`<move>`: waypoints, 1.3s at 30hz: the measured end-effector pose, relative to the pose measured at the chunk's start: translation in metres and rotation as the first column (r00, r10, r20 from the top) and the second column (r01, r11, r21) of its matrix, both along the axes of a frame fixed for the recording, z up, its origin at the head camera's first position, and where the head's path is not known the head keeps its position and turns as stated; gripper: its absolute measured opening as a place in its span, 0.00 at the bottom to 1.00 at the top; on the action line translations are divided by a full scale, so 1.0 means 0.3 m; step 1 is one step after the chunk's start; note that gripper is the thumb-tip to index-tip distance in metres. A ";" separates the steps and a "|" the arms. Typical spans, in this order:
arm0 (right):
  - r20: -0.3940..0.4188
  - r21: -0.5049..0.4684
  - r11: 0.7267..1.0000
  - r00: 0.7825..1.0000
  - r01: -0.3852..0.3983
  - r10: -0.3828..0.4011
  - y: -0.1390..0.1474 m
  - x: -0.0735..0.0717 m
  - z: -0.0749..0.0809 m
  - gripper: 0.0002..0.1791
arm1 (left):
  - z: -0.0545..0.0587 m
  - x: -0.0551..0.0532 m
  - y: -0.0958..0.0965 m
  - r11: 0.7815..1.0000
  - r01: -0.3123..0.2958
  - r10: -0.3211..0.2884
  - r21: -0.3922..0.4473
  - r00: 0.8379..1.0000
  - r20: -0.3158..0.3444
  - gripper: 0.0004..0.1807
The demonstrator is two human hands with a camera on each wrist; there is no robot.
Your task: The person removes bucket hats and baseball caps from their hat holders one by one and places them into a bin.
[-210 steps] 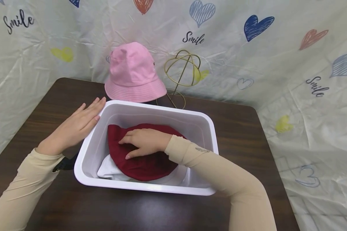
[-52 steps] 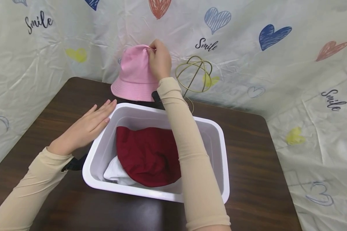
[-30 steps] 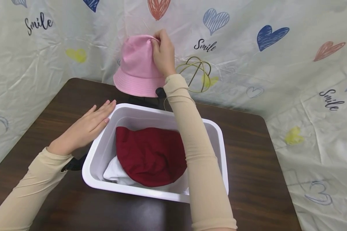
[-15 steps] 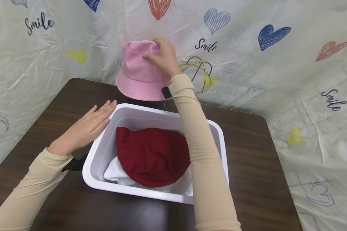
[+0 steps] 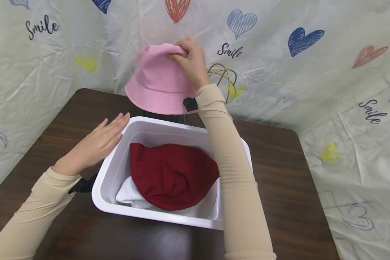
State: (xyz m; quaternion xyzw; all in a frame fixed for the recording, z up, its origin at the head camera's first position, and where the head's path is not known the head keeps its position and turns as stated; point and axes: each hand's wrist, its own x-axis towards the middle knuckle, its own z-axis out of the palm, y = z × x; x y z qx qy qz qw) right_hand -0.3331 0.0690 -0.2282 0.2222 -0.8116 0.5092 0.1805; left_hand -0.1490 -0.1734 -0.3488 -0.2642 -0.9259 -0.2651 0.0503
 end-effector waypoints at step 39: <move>-0.243 -0.031 0.958 0.932 -0.284 0.268 0.147 0.198 0.008 0.04 | -0.005 -0.002 0.001 1.000 0.002 -0.002 -0.002 1.000 0.010 0.29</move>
